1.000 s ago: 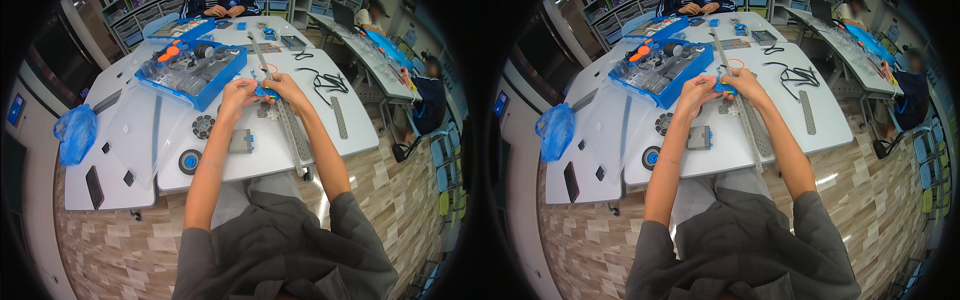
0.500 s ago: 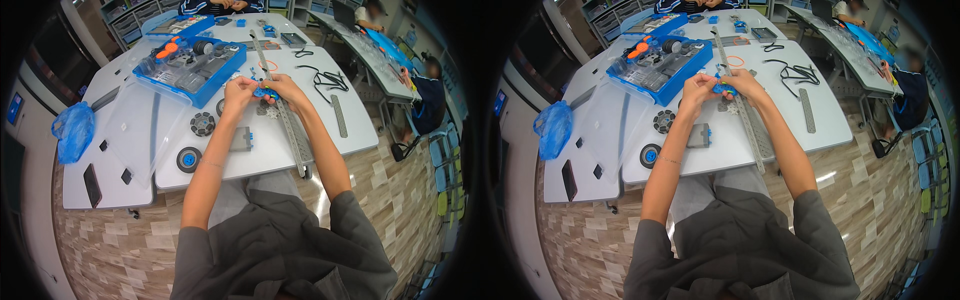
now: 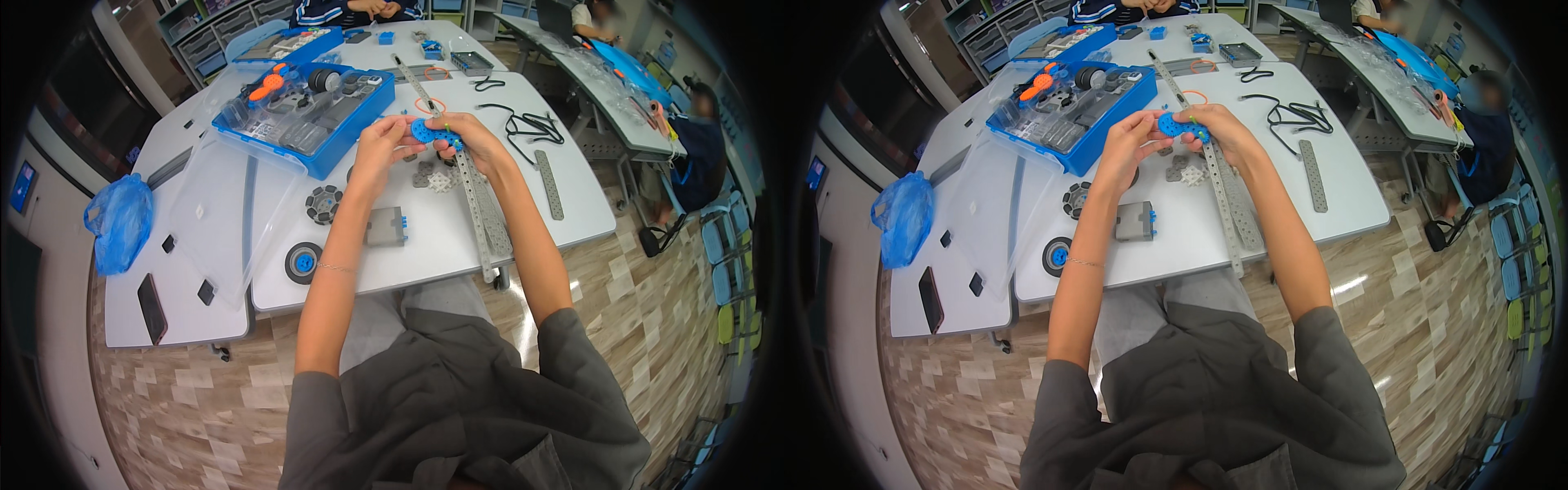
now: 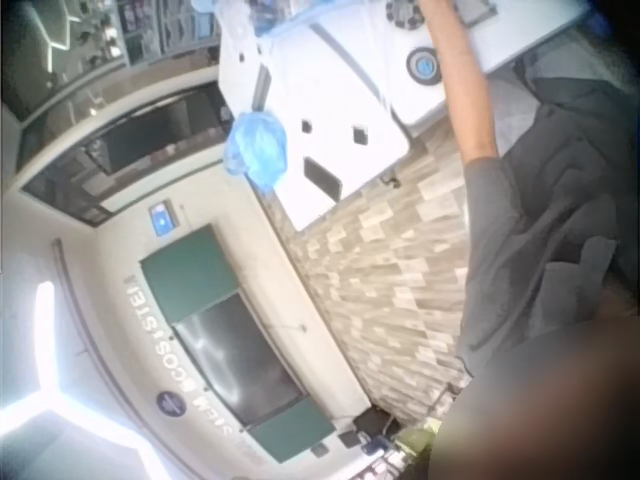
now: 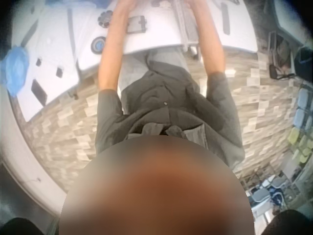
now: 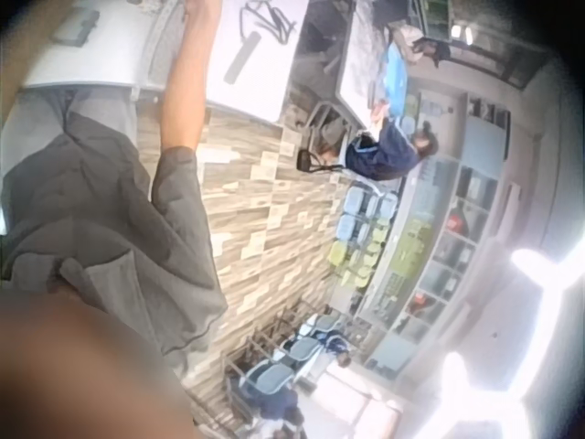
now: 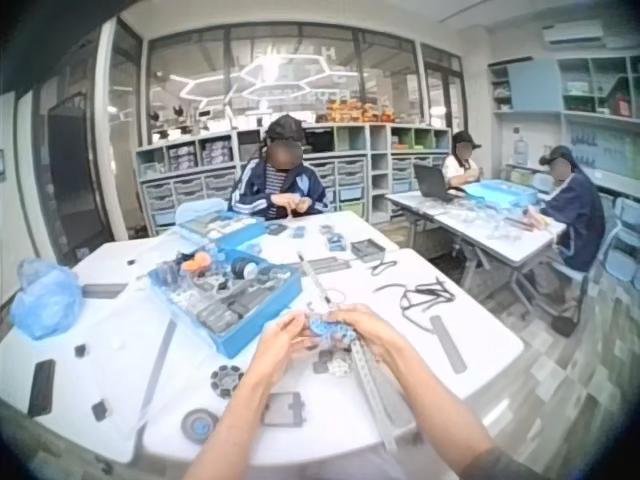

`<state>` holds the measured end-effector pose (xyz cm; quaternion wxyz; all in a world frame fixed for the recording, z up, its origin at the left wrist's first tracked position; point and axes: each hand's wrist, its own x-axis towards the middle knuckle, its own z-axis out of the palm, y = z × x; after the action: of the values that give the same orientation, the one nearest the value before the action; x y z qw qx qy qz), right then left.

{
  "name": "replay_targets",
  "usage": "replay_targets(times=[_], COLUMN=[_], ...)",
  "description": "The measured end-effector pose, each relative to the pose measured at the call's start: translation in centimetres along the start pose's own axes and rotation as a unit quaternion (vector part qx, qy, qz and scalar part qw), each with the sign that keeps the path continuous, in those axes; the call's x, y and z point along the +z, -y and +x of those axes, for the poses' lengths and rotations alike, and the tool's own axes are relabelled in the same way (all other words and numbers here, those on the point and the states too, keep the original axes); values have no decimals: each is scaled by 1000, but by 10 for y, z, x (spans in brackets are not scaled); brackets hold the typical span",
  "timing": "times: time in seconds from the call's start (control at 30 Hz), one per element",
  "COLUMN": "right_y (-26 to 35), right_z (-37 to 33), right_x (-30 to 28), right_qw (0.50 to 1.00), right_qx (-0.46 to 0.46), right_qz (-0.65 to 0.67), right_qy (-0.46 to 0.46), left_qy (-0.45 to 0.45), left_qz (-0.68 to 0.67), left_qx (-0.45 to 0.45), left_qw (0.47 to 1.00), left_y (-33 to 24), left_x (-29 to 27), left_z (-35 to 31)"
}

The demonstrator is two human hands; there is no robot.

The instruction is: The person assembles a small mechanical device using plastic beams, connectors, and gears. They connect beams with a blue connector, attach a gear, and repeatedly adjust and reconfigure the assembly on the table.

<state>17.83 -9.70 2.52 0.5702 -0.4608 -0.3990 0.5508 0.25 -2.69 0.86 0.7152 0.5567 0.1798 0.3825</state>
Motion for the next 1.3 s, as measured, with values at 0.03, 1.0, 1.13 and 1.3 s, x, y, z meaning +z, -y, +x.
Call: replay_targets(times=[0.03,1.0,1.13,1.3], right_y=[3,0,1,0], right_z=[-1,-4,-5,-6], right_x=[-3,3,6,15], right_qw=[999,998,996,996], right_qx=[7,-1,-26,-23], right_qz=[28,61,64,76], right_qy=[17,24,48,46], left_qy=[1,47,16,-32], left_qz=[20,-33,-53,-32], left_qx=[-3,29,28,42], left_qw=[1000,998,998,998], left_y=[0,13,15,13], left_x=[1,3,8,8], left_z=[0,8,8,8])
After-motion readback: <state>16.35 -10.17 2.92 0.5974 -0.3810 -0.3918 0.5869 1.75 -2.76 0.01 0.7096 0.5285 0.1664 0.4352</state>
